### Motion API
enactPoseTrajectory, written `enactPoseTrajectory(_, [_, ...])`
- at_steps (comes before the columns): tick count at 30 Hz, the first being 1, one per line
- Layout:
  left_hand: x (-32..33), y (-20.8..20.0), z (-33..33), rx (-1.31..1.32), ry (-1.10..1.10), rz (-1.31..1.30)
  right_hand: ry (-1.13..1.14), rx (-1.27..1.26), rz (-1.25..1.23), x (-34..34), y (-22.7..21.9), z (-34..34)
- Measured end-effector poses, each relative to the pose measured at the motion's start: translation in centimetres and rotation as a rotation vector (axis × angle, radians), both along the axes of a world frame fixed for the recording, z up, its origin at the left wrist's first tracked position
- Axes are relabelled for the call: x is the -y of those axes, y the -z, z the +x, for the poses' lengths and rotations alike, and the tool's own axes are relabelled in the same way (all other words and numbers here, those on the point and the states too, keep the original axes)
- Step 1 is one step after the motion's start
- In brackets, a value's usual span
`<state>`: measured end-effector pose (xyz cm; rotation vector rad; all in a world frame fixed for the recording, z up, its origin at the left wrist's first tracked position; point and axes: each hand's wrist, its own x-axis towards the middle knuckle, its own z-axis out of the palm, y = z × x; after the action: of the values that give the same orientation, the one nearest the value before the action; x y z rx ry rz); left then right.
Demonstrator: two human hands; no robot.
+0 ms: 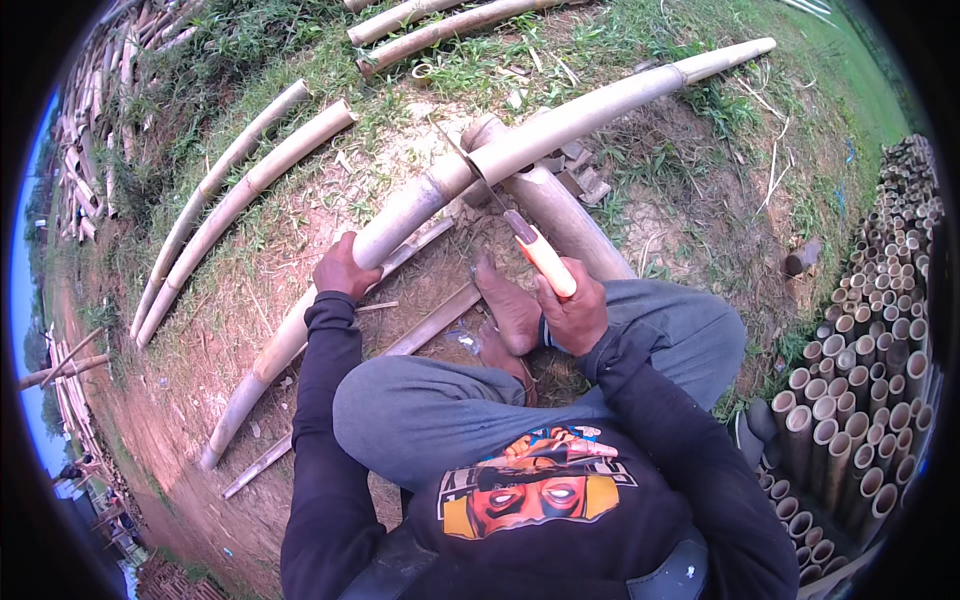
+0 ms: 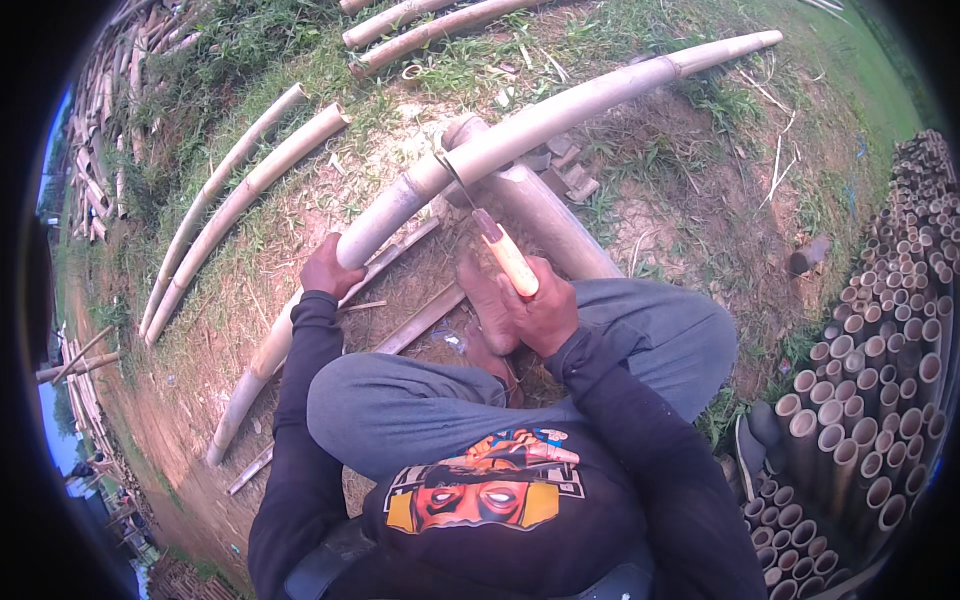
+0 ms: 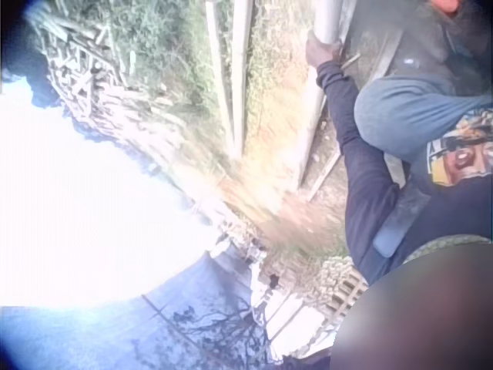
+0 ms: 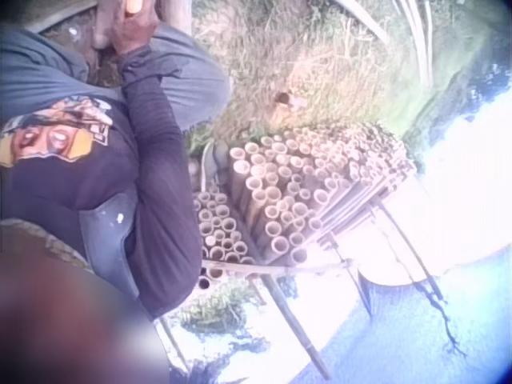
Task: The person sits on the ground and uses a hand saw to cut long bamboo poles into shorter sections. They repeatedly position the bamboo, saw through it, and set the cut pieces aside.
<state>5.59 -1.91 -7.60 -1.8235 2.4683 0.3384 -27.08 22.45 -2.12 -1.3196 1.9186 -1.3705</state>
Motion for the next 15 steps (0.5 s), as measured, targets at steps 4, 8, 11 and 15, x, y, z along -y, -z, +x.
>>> enactPoseTrajectory(4, [0.4,-0.7,-0.4,0.048,-0.021,0.129,0.006,0.041,-0.096,0.0,0.2,-0.8])
enactPoseTrajectory(8, [-1.8,-0.7,-0.6,0.000,0.040,0.159,0.029,-0.024,0.143,3.4,-0.8,-0.4])
enactPoseTrajectory(11, [-3.8,-0.2,-0.1,-0.027,0.075,0.217,0.040,0.005,0.101,6.5,-0.7,0.3])
enactPoseTrajectory(15, [-4.6,2.0,0.4,-0.049,0.068,0.212,-0.005,0.121,-0.163,1.3,-1.6,-1.5])
